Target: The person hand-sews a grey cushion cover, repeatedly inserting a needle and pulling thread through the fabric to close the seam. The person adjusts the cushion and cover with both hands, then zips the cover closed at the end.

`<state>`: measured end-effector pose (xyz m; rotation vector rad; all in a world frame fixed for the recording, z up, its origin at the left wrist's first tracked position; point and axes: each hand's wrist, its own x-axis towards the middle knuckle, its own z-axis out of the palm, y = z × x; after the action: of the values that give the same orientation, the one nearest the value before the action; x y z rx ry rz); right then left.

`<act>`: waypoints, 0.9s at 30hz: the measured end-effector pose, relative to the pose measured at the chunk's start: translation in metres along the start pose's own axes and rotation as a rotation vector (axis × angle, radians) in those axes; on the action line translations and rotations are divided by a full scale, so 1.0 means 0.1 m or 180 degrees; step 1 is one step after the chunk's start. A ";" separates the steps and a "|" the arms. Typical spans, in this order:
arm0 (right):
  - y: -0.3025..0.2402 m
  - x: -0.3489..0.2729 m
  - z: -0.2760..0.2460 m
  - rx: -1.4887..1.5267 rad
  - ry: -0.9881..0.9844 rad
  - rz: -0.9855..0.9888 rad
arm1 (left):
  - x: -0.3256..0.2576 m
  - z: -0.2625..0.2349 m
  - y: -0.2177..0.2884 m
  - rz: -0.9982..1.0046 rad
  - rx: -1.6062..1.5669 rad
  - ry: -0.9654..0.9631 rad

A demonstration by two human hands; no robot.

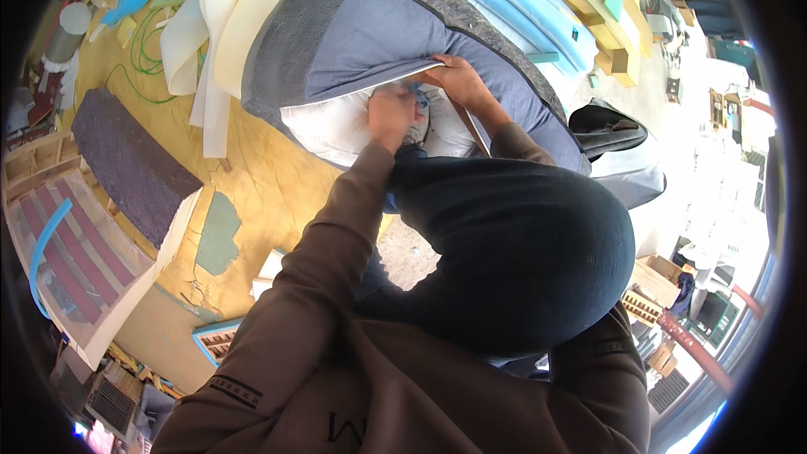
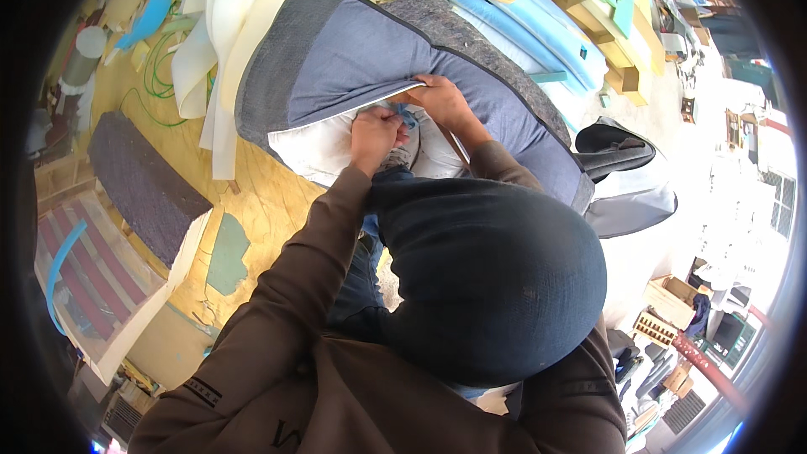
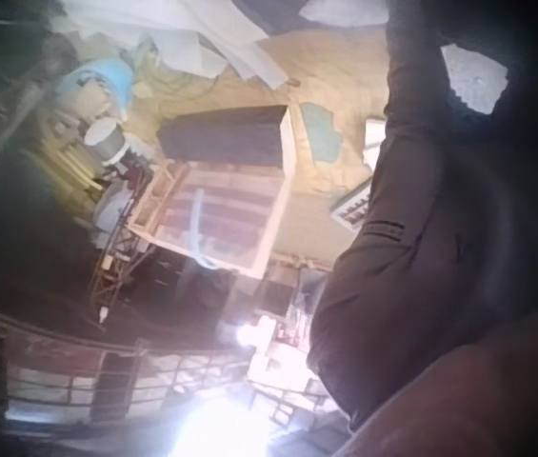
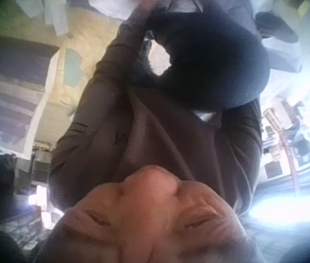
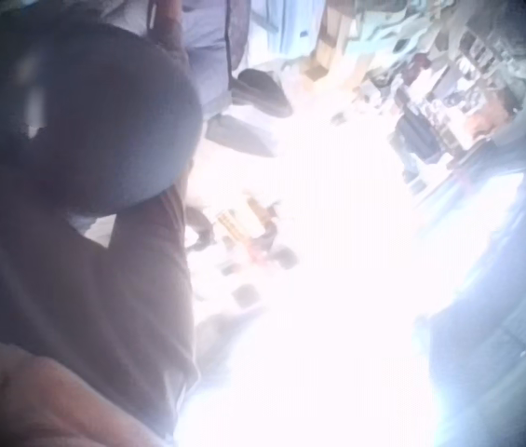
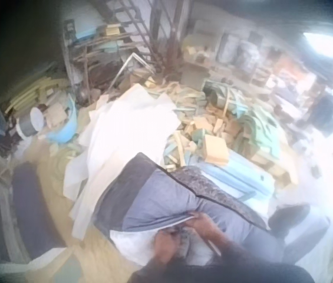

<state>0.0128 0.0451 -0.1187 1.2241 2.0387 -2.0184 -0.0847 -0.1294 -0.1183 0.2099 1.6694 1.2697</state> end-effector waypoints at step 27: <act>-0.10 -0.03 0.00 -0.0989 0.0190 -0.0014 | 0.25 0.01 -0.62 0.0629 0.1612 0.0748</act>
<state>0.0093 0.0451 -0.1089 1.2285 2.2727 -1.6014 -0.0719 -0.1400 -0.1825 0.5584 2.2023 1.0176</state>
